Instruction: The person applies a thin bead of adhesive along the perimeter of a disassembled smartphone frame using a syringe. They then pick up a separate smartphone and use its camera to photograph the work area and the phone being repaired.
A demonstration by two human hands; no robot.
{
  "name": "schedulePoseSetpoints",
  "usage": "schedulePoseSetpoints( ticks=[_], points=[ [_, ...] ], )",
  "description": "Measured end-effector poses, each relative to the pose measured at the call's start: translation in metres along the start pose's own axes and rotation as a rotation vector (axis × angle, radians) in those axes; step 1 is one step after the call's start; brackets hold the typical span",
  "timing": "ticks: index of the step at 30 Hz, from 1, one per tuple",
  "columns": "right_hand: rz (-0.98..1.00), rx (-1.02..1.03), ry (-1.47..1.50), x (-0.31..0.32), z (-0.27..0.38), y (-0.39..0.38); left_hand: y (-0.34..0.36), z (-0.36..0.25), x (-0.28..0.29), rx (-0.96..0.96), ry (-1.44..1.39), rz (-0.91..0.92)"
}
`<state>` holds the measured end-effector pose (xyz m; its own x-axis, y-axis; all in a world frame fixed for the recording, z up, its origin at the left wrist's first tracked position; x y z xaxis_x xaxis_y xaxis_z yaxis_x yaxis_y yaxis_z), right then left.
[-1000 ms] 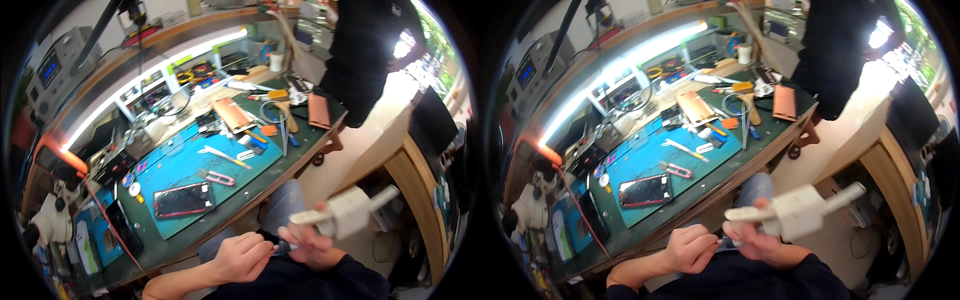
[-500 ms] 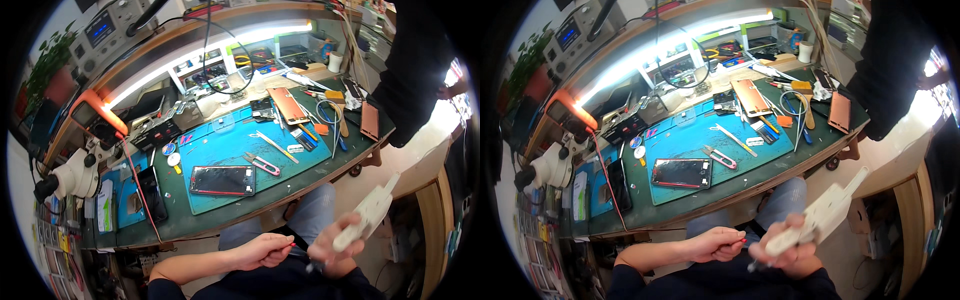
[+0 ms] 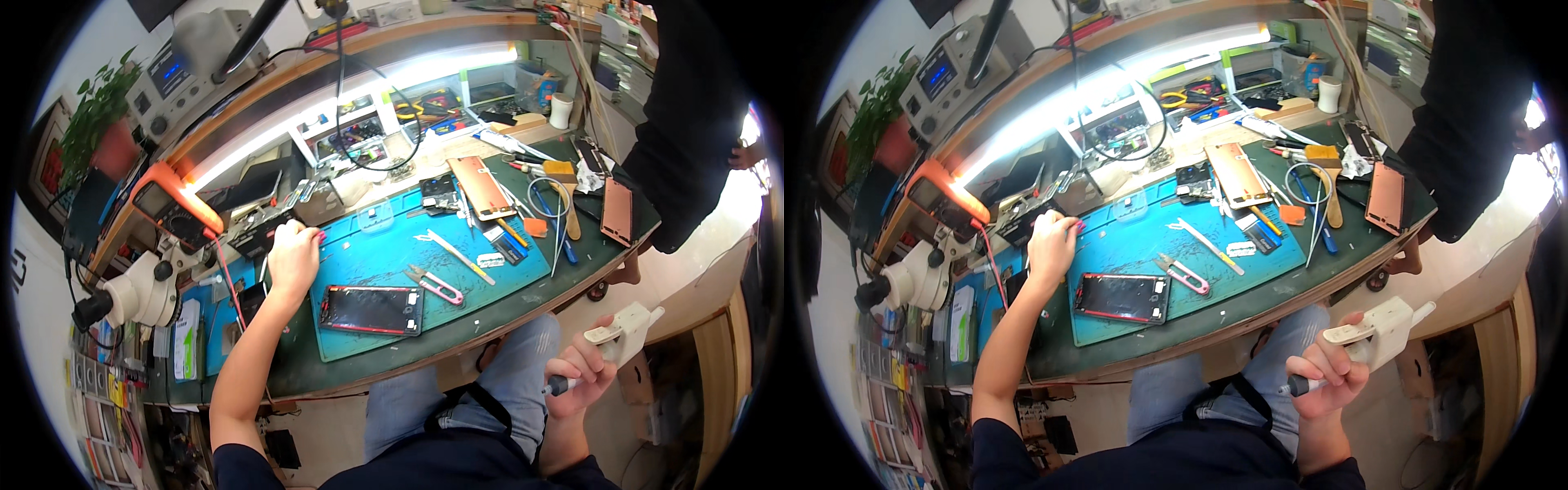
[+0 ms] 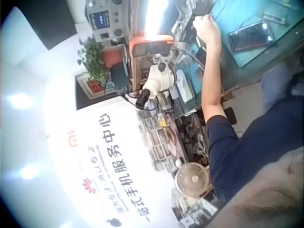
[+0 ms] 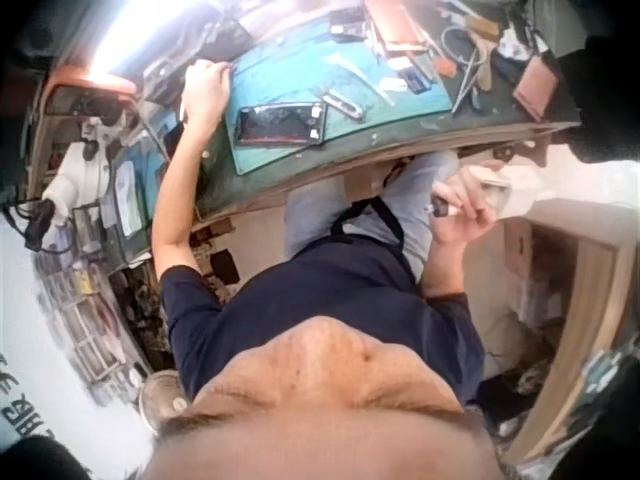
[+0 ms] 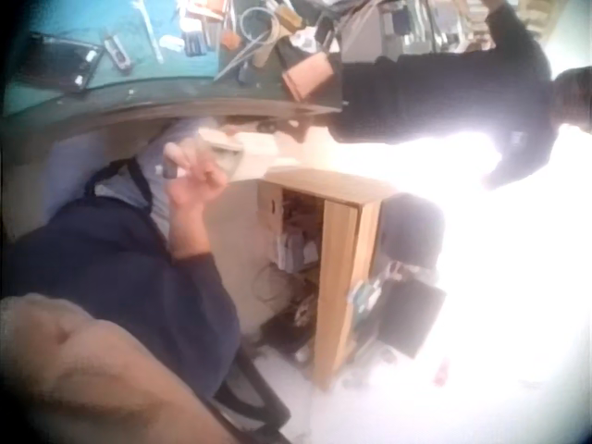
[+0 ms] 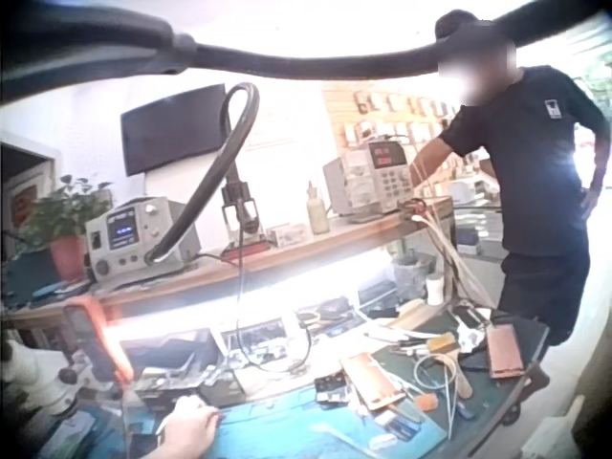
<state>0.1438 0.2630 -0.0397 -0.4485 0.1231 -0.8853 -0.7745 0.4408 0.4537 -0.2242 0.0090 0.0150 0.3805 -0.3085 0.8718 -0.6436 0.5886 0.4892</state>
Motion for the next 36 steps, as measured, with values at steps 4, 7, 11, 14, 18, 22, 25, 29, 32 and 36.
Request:
schedulePoseSetpoints(
  ticks=[4,7,11,14,18,22,25,29,32,36],
  points=[
    [-0.025,0.033,-0.044,0.008,0.018,0.0,0.0,0.002,-0.009,0.018,0.062,0.041],
    [-0.026,0.062,-0.106,0.015,0.036,0.001,0.005,-0.019,0.007,-0.092,0.092,0.007],
    [-0.003,0.119,-0.144,0.023,0.058,0.007,0.033,-0.098,0.025,-0.389,-0.157,0.096],
    [0.022,0.169,-0.181,0.026,0.077,0.01,0.083,-0.178,0.008,-0.545,-0.264,0.021],
    [0.024,0.196,-0.197,0.03,0.099,0.01,0.184,-0.23,-0.068,-0.537,-0.001,0.045],
    [-0.02,0.277,-0.253,0.03,0.13,0.001,0.277,-0.216,-0.132,-0.294,0.086,0.229],
    [-0.039,0.344,-0.292,0.036,0.152,-0.006,0.319,-0.189,-0.165,-0.073,0.095,0.386],
    [-0.074,0.396,-0.285,0.049,0.169,-0.01,0.332,-0.19,-0.188,-0.032,0.102,0.427],
    [-0.115,0.388,-0.252,0.059,0.175,-0.01,0.333,-0.194,-0.198,-0.008,0.078,0.437],
    [-0.117,0.359,-0.27,0.065,0.175,-0.009,0.339,-0.201,-0.2,0.024,0.046,0.454]
  ],
)
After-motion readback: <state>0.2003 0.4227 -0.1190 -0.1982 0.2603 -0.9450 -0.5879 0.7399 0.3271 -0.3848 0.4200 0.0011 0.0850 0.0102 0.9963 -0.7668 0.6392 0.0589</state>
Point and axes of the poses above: each hand's wrist, its own y-axis towards the middle knuckle, its own x-axis out of the back of the hand, z = x × y, the point moved 6 cm from there along y, towards the middle knuckle, and after that the axes turned 6 degrees about z, right-handed, at the moved point
